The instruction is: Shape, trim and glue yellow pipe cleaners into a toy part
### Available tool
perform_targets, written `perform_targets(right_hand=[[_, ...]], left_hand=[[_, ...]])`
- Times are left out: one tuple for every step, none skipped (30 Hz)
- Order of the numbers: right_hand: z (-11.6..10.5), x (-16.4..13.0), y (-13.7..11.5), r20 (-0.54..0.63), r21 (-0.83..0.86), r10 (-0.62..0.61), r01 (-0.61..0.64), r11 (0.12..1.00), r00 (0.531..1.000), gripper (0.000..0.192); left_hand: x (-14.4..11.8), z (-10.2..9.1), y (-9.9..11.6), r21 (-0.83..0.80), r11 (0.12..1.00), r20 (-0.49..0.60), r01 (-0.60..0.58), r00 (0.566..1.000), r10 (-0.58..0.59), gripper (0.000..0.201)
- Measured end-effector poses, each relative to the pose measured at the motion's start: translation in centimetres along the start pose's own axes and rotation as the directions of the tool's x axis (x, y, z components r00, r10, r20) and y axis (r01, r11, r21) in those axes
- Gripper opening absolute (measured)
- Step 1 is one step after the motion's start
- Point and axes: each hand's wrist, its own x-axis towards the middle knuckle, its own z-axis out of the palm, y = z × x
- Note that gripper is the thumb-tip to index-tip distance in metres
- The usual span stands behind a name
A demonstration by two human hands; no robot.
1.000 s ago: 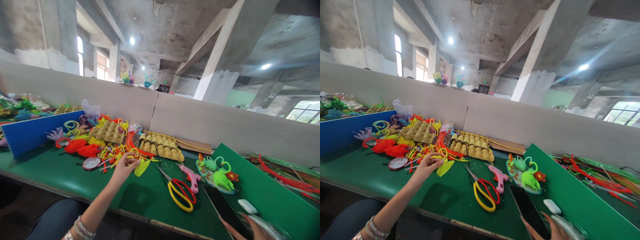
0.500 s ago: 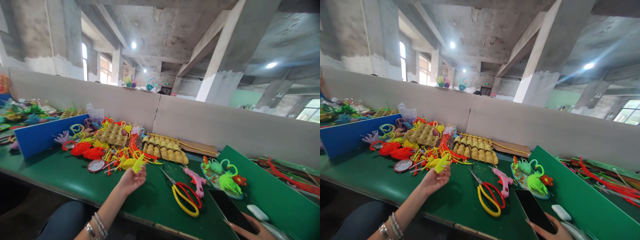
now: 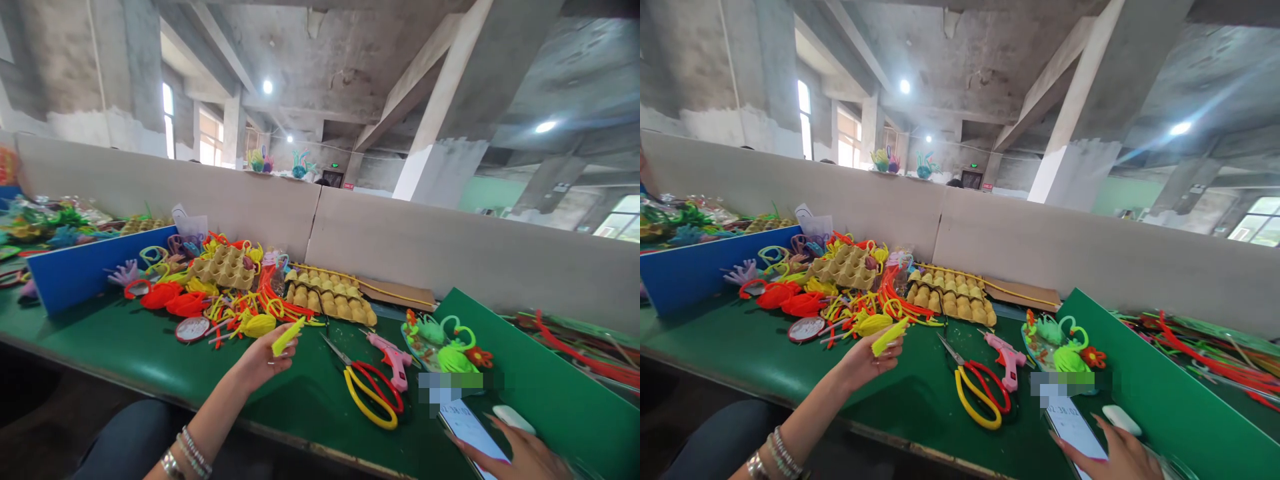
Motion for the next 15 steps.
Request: perform_targets(right_hand=[[-0.1,-0.6,-1.1,-0.022,-0.020,-0.038,0.038,0.999,0.999,0.059],[-0.2,-1.3,-2.6,-0.045,-0.003,-0.114,0.114,0.993,0.992,0.059],[-0.3,-2.2,-4.3,-0.052,0.050,-0.206,0.209,0.977,0.977,0.055],[-0.4,-3.1,-6.2,-0.018,0.125,-0.304,0.304,0.945,0.952,0.052],[-0.4,-4.0,-8.3,0.023,0.213,-0.380,0.366,0.906,0.925,0.048],[-0.5,-4.8,-10.3,0.104,0.287,-0.445,0.402,0.870,0.889,0.043],[-0.6,-5.5,-12.3,0.194,0.329,-0.493,0.417,0.847,0.848,0.037],[-0.7,-6.0,-14.2,0.269,0.340,-0.528,0.434,0.834,0.805,0.032],[-0.9,-6.2,-15.8,0.309,0.320,-0.550,0.460,0.828,0.776,0.028],[-1.0,-6.3,-17.2,0.319,0.273,-0.565,0.498,0.823,0.761,0.025],[-1.0,-6.1,-18.3,0.325,0.198,-0.560,0.525,0.828,0.762,0.021],[-1.1,-5.8,-19.2,0.345,0.113,-0.536,0.532,0.839,0.771,0.019],[-1.1,-5.4,-19.8,0.378,0.048,-0.504,0.527,0.848,0.777,0.022],[-1.1,-4.9,-20.1,0.422,0.011,-0.471,0.515,0.857,0.774,0.027],[-1.0,-4.5,-20.1,0.467,0.001,-0.444,0.502,0.865,0.765,0.032]], left_hand=[[0.0,0.2,-0.1,0.136,0.991,-0.069,0.011,0.998,-0.002,0.018],[0.0,0.5,-0.2,0.280,0.960,-0.139,0.027,0.990,0.013,0.019],[0.1,0.7,-0.3,0.408,0.912,-0.195,0.042,0.980,0.042,0.020],[0.2,0.8,-0.6,0.508,0.861,-0.224,0.040,0.971,0.087,0.020],[0.4,0.9,-0.8,0.580,0.814,-0.228,0.026,0.965,0.132,0.020],[0.7,0.8,-1.1,0.628,0.778,-0.218,0.002,0.961,0.173,0.021],[0.9,0.6,-1.4,0.663,0.748,-0.203,-0.029,0.955,0.217,0.022],[1.1,0.4,-1.6,0.692,0.719,-0.188,-0.063,0.946,0.263,0.023],[1.2,0.1,-1.8,0.724,0.682,-0.167,-0.102,0.933,0.318,0.023],[1.3,-0.1,-1.9,0.767,0.628,-0.144,-0.131,0.919,0.367,0.022],[1.2,-0.3,-2.0,0.817,0.560,-0.121,-0.141,0.906,0.406,0.021],[1.1,-0.4,-2.1,0.865,0.484,-0.104,-0.133,0.896,0.432,0.019],[0.9,-0.5,-2.1,0.908,0.405,-0.091,-0.110,0.890,0.447,0.018],[0.7,-0.4,-2.0,0.941,0.330,-0.085,-0.079,0.886,0.455,0.017],[0.5,-0.2,-2.0,0.964,0.261,-0.081,-0.046,0.886,0.456,0.017]])
